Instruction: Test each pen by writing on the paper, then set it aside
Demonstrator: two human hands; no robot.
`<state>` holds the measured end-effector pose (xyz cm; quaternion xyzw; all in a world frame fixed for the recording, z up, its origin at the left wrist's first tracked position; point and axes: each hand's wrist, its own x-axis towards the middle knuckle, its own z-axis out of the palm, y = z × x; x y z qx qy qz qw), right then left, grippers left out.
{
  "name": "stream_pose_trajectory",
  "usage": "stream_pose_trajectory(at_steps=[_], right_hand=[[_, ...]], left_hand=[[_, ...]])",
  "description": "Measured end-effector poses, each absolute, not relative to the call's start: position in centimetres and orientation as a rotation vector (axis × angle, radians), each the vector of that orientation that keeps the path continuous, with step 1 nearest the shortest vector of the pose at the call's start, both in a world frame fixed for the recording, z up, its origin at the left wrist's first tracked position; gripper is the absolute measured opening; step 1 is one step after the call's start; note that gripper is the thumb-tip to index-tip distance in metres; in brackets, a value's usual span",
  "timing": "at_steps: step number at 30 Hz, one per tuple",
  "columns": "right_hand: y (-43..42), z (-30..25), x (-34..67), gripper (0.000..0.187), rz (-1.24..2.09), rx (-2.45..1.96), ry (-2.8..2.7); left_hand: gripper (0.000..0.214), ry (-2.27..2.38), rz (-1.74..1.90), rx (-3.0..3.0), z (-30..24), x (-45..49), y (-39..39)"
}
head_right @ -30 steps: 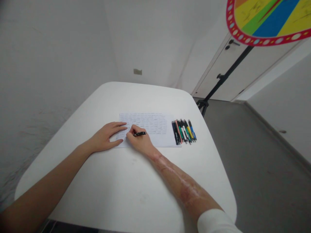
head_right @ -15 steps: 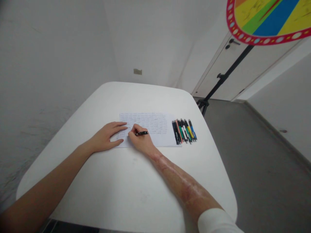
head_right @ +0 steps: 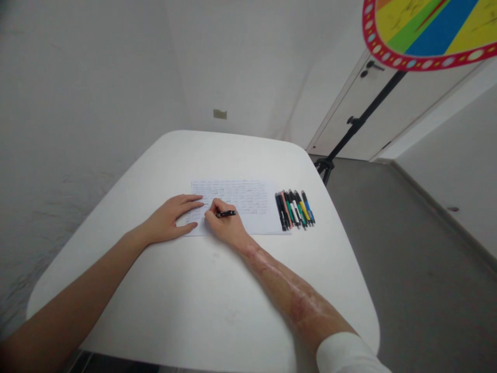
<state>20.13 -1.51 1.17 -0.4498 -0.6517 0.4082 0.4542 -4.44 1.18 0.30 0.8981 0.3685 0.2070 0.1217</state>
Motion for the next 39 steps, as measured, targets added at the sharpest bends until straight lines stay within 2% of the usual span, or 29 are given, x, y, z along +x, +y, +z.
stream_pose_trajectory(at_steps=[39], right_hand=[[-1.57, 0.95, 20.12, 0.021, 0.926, -1.167, -1.564]], left_hand=[[0.057, 1.054, 0.617, 2.647, 0.04, -4.66, 1.30]])
